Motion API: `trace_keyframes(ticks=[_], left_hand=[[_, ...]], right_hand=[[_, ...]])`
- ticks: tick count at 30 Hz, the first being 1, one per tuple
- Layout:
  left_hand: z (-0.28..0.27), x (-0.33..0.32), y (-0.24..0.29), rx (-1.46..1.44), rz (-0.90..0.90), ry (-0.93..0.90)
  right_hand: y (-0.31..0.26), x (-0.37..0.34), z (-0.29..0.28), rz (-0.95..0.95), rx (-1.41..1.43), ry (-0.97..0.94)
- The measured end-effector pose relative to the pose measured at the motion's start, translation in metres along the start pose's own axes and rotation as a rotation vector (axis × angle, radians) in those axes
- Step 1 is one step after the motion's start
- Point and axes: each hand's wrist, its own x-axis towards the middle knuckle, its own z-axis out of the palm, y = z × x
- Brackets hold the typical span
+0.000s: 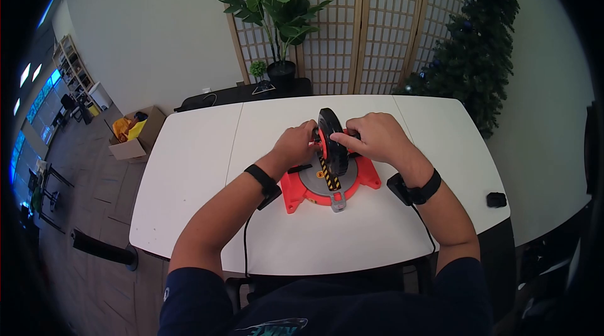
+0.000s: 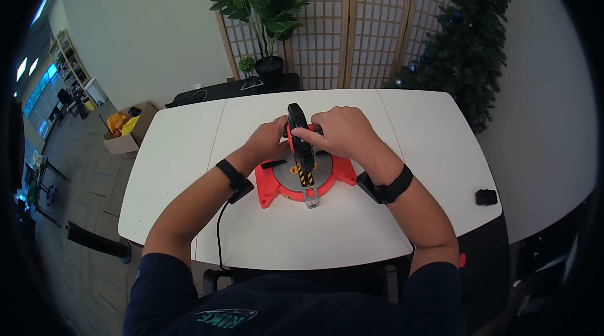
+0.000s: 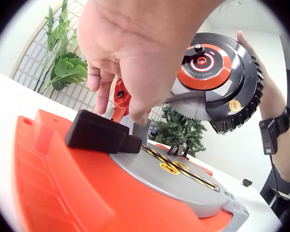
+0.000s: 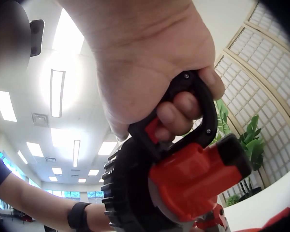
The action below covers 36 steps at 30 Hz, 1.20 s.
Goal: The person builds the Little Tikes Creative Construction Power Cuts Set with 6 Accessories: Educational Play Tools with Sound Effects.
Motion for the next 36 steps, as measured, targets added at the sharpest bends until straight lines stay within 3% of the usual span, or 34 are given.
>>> trace_keyframes(ticks=[5,11,17,22,24,31,36], left_hand=[[-0.01,-0.005,-0.002,-0.035,0.099,-0.064],[-0.015,-0.003,-0.003,-0.165,0.09,-0.121],[-0.007,-0.004,-0.012,-0.211,0.103,0.008],[-0.01,-0.005,-0.013,-0.177,0.093,-0.061],[-0.009,-0.006,-0.013,-0.169,0.098,-0.066],[-0.009,-0.008,-0.007,-0.189,0.11,-0.038],[-0.008,-0.007,-0.009,-0.192,0.12,-0.04]], right_hand=[[0.002,-0.014,0.009,-0.041,-0.02,-0.003],[0.001,-0.036,0.021,-0.082,0.003,0.029],[0.002,-0.055,0.037,-0.122,0.013,0.065],[0.005,-0.069,0.062,-0.156,-0.032,0.063],[0.008,-0.073,0.071,-0.217,-0.04,0.143],[0.006,-0.068,0.053,-0.14,-0.049,0.032],[0.009,-0.055,0.031,-0.174,0.073,0.236]])
